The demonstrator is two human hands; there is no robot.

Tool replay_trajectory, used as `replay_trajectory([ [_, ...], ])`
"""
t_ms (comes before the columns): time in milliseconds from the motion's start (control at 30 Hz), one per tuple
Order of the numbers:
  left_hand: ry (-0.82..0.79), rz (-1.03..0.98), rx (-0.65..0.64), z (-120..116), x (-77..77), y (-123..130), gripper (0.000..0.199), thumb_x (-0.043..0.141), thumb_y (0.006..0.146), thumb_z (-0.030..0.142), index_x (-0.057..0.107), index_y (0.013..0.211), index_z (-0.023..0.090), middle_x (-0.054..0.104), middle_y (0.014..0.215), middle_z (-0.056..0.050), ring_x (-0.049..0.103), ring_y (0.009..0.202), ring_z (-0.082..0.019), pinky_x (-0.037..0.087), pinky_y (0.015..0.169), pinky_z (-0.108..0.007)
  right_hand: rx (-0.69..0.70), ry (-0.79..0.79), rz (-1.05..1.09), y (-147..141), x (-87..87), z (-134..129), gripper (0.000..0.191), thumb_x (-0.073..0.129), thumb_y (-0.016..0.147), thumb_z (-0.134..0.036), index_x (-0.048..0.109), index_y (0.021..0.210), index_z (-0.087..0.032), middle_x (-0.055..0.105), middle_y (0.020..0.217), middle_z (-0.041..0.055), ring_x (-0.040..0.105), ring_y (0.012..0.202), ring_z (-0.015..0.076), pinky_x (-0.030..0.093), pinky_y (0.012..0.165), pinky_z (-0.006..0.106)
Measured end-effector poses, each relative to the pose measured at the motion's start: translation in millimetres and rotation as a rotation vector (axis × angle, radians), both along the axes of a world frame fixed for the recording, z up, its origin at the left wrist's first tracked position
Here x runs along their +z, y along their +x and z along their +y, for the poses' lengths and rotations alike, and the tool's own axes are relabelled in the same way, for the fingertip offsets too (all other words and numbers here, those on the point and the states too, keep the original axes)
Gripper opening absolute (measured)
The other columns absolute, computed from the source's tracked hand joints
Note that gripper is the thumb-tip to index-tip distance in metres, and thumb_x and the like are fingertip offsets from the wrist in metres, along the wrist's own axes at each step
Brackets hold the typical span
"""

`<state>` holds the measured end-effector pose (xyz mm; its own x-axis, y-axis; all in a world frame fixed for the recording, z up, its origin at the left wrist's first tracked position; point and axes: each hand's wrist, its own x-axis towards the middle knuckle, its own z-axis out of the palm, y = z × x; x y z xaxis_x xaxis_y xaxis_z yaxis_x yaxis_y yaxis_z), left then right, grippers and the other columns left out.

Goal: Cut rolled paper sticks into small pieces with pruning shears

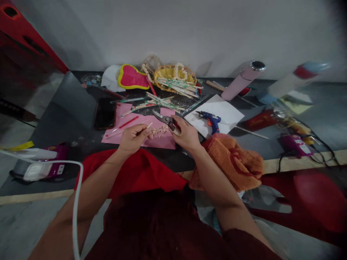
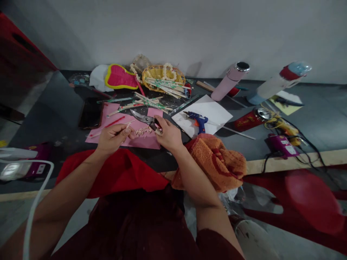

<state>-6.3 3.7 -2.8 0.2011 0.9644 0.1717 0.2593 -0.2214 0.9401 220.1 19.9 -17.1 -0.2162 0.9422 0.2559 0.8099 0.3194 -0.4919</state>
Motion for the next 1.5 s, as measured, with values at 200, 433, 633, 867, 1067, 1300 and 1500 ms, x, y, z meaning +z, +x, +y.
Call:
replay_trajectory([
  [200,0.002,0.066,-0.017,-1,1.4,4,0.028,0.055,0.086,0.034,0.067,0.070,0.014,0.068,0.067,-0.003,0.052,0.054,-0.008,0.036,0.048,-0.018,-0.081,-0.080,-0.036,2,-6.7,8,0.066,0.060,0.081,-0.050,0.040,0.139,-0.027,0.058,0.130,0.0062,0.060,0.109,0.0278,0.050,0.090,0.042],
  [433,-0.002,0.073,-0.035,-2,3.8,7,0.026,0.057,0.084,0.036,0.067,0.070,0.016,0.066,0.063,-0.001,0.054,0.056,-0.009,0.040,0.055,-0.019,-0.192,-0.092,-0.073,12,-9.5,16,0.069,0.060,0.081,-0.052,0.038,0.140,-0.024,0.060,0.125,0.0104,0.059,0.109,0.0314,0.049,0.086,0.045],
  [633,-0.003,0.084,-0.024,-1,0.9,6,0.026,0.057,0.084,0.036,0.067,0.070,0.016,0.067,0.064,-0.002,0.054,0.056,-0.009,0.040,0.053,-0.020,-0.245,-0.093,-0.131,20,-15.7,20,0.069,0.061,0.080,-0.051,0.040,0.139,-0.021,0.060,0.120,0.0143,0.058,0.107,0.0322,0.049,0.084,0.045],
  [867,-0.009,0.096,0.005,1,-1.2,5,0.031,0.056,0.085,0.039,0.066,0.069,0.015,0.065,0.063,-0.002,0.046,0.051,-0.008,0.034,0.049,-0.019,-0.236,-0.072,-0.138,23,-19.1,21,0.067,0.067,0.076,-0.048,0.046,0.134,-0.021,0.057,0.120,0.0133,0.057,0.105,0.0302,0.049,0.085,0.044],
  [1067,-0.004,0.101,0.004,2,-3.7,6,0.030,0.055,0.085,0.039,0.066,0.069,0.016,0.067,0.065,-0.002,0.051,0.056,-0.010,0.038,0.055,-0.020,-0.214,-0.024,-0.219,25,-23.0,23,0.063,0.066,0.076,-0.050,0.053,0.129,-0.018,0.059,0.118,0.0141,0.050,0.111,0.0318,0.044,0.092,0.047],
  [1300,0.034,0.152,-0.019,1,-9.9,6,0.029,0.051,0.087,0.036,0.065,0.071,0.017,0.068,0.065,-0.001,0.056,0.058,-0.011,0.039,0.056,-0.020,-0.088,0.142,-0.214,16,-5.9,18,0.035,0.047,0.090,-0.035,0.060,0.119,-0.020,0.059,0.121,0.0118,0.048,0.114,0.0288,0.040,0.096,0.049],
  [1500,0.237,0.356,-0.030,0,-17.4,5,0.022,0.051,0.088,0.031,0.070,0.094,0.022,0.075,0.082,-0.003,0.067,0.072,-0.015,0.046,0.064,-0.023,0.211,0.151,-0.265,-21,19.4,72,0.038,0.040,0.088,-0.014,0.057,0.122,-0.011,0.059,0.123,0.0140,0.049,0.117,0.0243,0.035,0.103,0.042],
])
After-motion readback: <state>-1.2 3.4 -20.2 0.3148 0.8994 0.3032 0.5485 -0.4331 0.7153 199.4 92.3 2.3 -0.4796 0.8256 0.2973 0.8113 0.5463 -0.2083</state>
